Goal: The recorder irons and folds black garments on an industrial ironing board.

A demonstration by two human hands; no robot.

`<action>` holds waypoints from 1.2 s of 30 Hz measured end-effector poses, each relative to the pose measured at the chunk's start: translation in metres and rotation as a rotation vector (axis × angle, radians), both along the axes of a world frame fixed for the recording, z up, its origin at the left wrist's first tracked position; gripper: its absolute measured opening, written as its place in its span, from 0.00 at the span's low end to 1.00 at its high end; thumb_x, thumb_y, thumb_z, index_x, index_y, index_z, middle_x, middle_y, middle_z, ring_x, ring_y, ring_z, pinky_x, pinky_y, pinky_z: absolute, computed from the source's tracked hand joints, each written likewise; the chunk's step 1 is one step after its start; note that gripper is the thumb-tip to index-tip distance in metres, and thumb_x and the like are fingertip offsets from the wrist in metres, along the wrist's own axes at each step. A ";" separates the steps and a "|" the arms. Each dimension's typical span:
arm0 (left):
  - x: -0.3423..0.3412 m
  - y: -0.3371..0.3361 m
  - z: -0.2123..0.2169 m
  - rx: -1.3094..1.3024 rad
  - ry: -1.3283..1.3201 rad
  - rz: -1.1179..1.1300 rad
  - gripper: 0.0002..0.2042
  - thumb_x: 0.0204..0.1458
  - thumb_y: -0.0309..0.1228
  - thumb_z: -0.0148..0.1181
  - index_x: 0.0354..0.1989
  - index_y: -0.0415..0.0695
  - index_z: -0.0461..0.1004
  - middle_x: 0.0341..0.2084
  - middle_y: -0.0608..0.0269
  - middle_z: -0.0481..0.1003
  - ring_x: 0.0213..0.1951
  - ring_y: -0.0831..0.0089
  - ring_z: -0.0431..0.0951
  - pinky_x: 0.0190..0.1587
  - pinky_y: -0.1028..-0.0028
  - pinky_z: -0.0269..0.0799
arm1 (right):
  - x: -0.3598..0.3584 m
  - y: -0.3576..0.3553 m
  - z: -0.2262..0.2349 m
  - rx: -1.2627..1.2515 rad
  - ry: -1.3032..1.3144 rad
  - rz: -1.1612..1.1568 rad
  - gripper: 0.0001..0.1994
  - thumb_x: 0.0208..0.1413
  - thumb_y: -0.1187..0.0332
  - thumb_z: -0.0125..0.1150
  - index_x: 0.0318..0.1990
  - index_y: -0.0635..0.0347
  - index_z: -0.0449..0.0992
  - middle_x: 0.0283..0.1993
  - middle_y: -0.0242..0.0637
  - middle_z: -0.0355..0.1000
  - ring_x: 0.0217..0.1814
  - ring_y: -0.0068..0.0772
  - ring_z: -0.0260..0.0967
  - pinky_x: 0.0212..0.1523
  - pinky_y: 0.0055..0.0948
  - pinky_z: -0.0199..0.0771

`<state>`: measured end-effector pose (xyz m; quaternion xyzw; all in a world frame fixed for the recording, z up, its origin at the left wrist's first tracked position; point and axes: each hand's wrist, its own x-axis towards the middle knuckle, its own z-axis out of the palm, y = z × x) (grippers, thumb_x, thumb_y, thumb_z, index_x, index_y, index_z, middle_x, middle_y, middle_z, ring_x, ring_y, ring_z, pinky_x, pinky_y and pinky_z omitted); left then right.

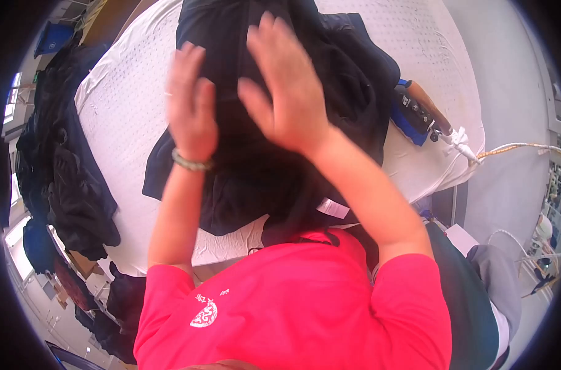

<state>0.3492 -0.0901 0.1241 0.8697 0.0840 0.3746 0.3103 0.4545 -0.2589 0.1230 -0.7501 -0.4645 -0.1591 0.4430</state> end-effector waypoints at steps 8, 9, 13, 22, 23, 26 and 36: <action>-0.036 -0.015 -0.025 -0.126 0.028 0.092 0.23 0.63 0.37 0.59 0.63 0.38 0.71 0.68 0.44 0.63 0.67 0.48 0.66 0.67 0.58 0.63 | -0.044 -0.089 -0.066 -0.199 0.768 -0.105 0.27 0.63 0.65 0.62 0.66 0.67 0.66 0.62 0.53 0.72 0.67 0.47 0.69 0.68 0.36 0.66; -0.040 -0.014 -0.022 -0.325 0.052 0.113 0.23 0.62 0.38 0.60 0.62 0.39 0.71 0.68 0.45 0.64 0.68 0.49 0.64 0.67 0.57 0.62 | -0.041 -0.089 -0.052 -0.025 0.907 -0.098 0.26 0.65 0.64 0.61 0.66 0.67 0.66 0.61 0.51 0.73 0.66 0.43 0.71 0.67 0.34 0.66; -0.019 0.023 0.006 -0.448 0.230 0.176 0.22 0.61 0.38 0.62 0.62 0.44 0.73 0.67 0.48 0.66 0.70 0.50 0.62 0.68 0.57 0.61 | 0.022 -0.039 -0.039 0.212 1.015 -0.175 0.27 0.68 0.54 0.56 0.62 0.70 0.69 0.54 0.40 0.76 0.54 0.30 0.74 0.58 0.28 0.71; 0.012 0.008 0.002 0.218 0.228 0.001 0.20 0.64 0.38 0.56 0.63 0.51 0.74 0.68 0.55 0.67 0.71 0.52 0.60 0.71 0.58 0.56 | 0.050 -0.005 -0.015 -0.169 0.538 -0.240 0.15 0.65 0.53 0.60 0.37 0.56 0.78 0.22 0.45 0.73 0.34 0.39 0.78 0.39 0.35 0.76; 0.006 0.008 -0.002 0.143 0.192 -0.017 0.20 0.65 0.38 0.55 0.63 0.51 0.73 0.68 0.55 0.67 0.72 0.52 0.59 0.71 0.59 0.55 | 0.040 -0.010 0.005 -0.195 0.353 -0.298 0.14 0.64 0.54 0.61 0.34 0.55 0.77 0.20 0.47 0.72 0.32 0.43 0.78 0.38 0.37 0.76; -0.012 0.005 -0.012 -0.027 0.100 -0.046 0.20 0.65 0.38 0.54 0.63 0.49 0.73 0.68 0.55 0.67 0.72 0.52 0.59 0.72 0.60 0.54 | 0.024 -0.009 0.041 -0.368 0.287 -0.277 0.12 0.63 0.57 0.62 0.37 0.56 0.77 0.27 0.47 0.76 0.37 0.49 0.78 0.39 0.39 0.76; 0.013 0.010 0.037 -0.022 0.444 -0.183 0.24 0.65 0.38 0.52 0.68 0.42 0.67 0.72 0.48 0.59 0.74 0.50 0.53 0.74 0.57 0.47 | 0.043 0.013 0.016 -0.218 0.863 -0.150 0.31 0.71 0.52 0.51 0.68 0.73 0.63 0.67 0.58 0.67 0.72 0.48 0.62 0.71 0.34 0.58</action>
